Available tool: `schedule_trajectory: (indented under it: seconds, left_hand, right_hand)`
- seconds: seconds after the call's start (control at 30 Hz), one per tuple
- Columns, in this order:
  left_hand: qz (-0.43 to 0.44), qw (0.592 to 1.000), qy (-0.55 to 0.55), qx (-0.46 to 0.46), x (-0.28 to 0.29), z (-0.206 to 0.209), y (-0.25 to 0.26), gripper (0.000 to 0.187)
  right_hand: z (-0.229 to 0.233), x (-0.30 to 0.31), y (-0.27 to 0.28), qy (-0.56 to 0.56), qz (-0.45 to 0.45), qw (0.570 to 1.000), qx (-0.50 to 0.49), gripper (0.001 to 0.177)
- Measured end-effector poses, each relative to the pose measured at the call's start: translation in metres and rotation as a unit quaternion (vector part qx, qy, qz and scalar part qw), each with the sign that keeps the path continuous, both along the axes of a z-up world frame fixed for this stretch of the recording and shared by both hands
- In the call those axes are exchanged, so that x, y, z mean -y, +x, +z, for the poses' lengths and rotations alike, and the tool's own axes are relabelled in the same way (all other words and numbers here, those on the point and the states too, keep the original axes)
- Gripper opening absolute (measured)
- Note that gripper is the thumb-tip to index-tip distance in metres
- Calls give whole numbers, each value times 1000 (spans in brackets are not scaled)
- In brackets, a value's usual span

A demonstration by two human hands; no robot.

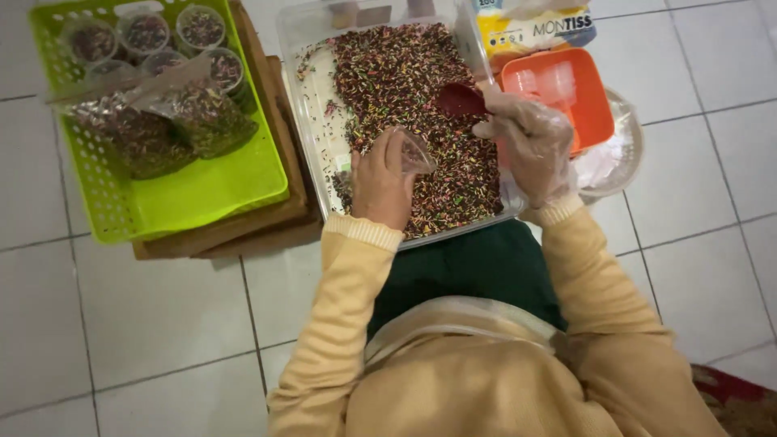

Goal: Scooping sprinkles from a container into a small plastic bag using a spoon.

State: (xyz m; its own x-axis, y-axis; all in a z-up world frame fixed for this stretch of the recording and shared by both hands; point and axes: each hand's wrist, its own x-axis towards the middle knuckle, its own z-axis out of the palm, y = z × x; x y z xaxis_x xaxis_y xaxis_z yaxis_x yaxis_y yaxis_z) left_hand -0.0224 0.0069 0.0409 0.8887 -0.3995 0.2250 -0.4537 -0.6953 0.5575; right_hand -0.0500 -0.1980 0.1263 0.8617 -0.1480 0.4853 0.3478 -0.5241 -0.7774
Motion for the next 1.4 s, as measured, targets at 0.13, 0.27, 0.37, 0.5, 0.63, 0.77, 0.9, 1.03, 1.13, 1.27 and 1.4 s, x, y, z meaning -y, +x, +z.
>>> schedule_trajectory:
  seconds: [0.13,0.27,0.37,0.5,0.63,0.77,0.9,1.03,1.13,1.27,1.4]
  left_hand:
    - [13,1000,21,-1,4,-5,2,61]
    - [6,1000,21,10,2,0,0,65]
    - [-3,1000,10,7,2,-6,3,66]
    - [-3,1000,8,18,5,-13,9,63]
    - [-6,999,13,39,4,-30,13,66]
    - [-15,999,0,33,4,-30,16,75]
    - [-13,999,3,37,0,-39,19,84]
    - [-31,998,22,57,0,-47,25,79]
    - [-10,999,37,27,-1,-51,26,58]
    - [-29,997,10,64,2,-40,23,55]
    - [-10,999,13,34,7,-28,17,47]
  right_hand:
    - [-17,0,6,91,16,995,24,25]
    - [-30,8,6,163,12,986,22,20]
    - [-41,26,6,265,40,963,1,18]
    - [-20,30,-4,269,94,959,-10,13]
    - [2,21,-20,204,123,971,35,14]
    - [5,26,-30,24,95,993,58,14]
    - [-33,36,-19,49,27,994,90,20]
    - [-33,42,-18,66,57,992,87,22]
    - [-31,46,-20,89,63,990,87,22]
    - [-18,49,-23,161,61,984,42,15]
    - [-7,45,-27,88,110,983,117,13]
